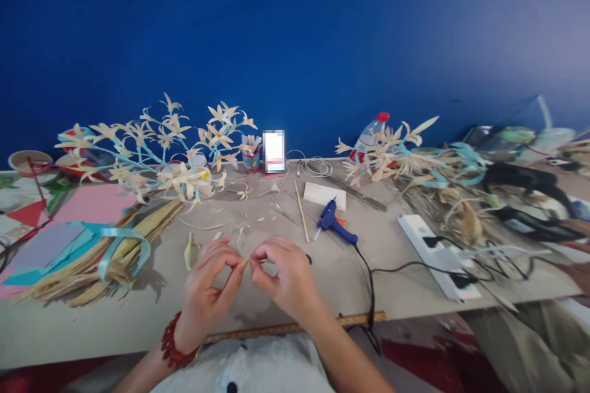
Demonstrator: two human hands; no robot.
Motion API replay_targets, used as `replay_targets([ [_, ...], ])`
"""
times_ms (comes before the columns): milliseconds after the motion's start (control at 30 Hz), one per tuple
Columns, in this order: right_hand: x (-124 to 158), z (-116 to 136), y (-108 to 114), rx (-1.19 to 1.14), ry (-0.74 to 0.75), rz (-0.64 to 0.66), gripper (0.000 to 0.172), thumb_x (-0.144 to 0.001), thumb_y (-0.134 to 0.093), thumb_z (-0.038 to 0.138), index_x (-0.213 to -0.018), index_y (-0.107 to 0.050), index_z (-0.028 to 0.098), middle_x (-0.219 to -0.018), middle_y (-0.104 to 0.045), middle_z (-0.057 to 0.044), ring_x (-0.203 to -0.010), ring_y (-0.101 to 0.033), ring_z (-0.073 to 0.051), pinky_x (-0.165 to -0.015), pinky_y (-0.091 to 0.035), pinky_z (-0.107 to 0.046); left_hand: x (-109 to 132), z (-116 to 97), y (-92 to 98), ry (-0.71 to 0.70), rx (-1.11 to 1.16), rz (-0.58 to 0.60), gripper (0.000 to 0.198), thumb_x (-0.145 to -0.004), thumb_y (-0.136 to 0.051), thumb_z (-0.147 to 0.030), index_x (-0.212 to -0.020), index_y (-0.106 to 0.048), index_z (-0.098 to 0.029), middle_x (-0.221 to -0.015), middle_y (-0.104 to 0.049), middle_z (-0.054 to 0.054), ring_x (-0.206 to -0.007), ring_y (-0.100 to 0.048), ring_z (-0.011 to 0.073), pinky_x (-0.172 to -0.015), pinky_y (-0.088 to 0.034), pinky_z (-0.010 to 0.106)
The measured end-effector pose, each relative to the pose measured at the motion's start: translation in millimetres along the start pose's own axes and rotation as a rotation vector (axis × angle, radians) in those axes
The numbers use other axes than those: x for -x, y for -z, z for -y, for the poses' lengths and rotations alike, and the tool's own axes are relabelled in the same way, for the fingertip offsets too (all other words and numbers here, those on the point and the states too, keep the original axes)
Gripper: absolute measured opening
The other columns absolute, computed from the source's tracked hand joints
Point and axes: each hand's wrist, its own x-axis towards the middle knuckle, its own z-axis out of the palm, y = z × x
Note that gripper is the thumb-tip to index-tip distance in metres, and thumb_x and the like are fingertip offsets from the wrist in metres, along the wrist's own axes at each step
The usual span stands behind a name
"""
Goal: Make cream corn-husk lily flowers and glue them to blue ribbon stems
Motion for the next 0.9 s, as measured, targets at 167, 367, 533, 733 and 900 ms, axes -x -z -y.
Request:
replay_targets([
  [167, 1.3, -11.4, 7.2, 0.112, -0.038, -0.082, 0.010, -0.079, -0.057, 0.014, -0.073, -0.058, 0.021, -0.068, -0.061, 0.000, -0.068, -0.058, -0.017, -0.066, -0.042, -0.027, 3.7, 2.6, 0.0, -0.021, -0.022, -0.060, 0.016, -0.082, -0.053, -0.006, -0.080, -0.056, -0.021, -0.071, -0.060, 0.000, -0.070, -0.058, 0.0170, -0.095, -0.043, 0.046],
  [367, 4.4, -10.4, 14.4, -0.022, -0.132, -0.058, 0.009, -0.080, -0.055, 0.017, -0.087, -0.060, 0.021, -0.082, -0.065, -0.002, -0.078, -0.061, -0.018, -0.072, -0.045, -0.027, -0.3, 1.2, 2.5, 0.008, 0.006, -0.096, 0.014, -0.083, -0.054, -0.007, -0.080, -0.057, -0.021, -0.072, -0.060, 0.000, -0.071, -0.058, 0.0168, -0.096, -0.044, 0.046],
  [533, 2.0, 2.0, -2.1, -0.080, -0.082, 0.021, 0.006, -0.080, -0.056, 0.016, -0.082, -0.059, 0.021, -0.076, -0.063, 0.001, -0.071, -0.059, -0.016, -0.068, -0.043, -0.025, -0.9, -1.1, -0.2, 0.002, -0.014, -0.060, 0.014, -0.085, -0.052, -0.009, -0.081, -0.057, -0.022, -0.070, -0.061, 0.000, -0.069, -0.059, 0.0169, -0.097, -0.043, 0.047],
  [733, 0.8, -0.1, -2.5, 0.018, -0.045, -0.028, 0.009, -0.082, -0.054, 0.017, -0.074, -0.056, 0.021, -0.067, -0.061, 0.001, -0.063, -0.058, -0.015, -0.061, -0.042, -0.025, 2.8, -0.2, -1.9, -0.029, -0.058, -0.092, 0.016, -0.082, -0.054, -0.006, -0.081, -0.057, -0.022, -0.071, -0.061, 0.000, -0.070, -0.059, 0.0170, -0.096, -0.044, 0.047],
  [900, 3.5, -13.1, 13.1, 0.111, -0.125, -0.177, 0.008, -0.081, -0.054, 0.016, -0.076, -0.057, 0.021, -0.068, -0.063, 0.000, -0.065, -0.060, -0.017, -0.063, -0.044, -0.026, 3.4, 0.4, -0.2, -0.010, -0.064, -0.166, 0.015, -0.082, -0.053, -0.006, -0.080, -0.055, -0.021, -0.072, -0.059, 0.001, -0.073, -0.059, 0.0177, -0.095, -0.045, 0.047],
])
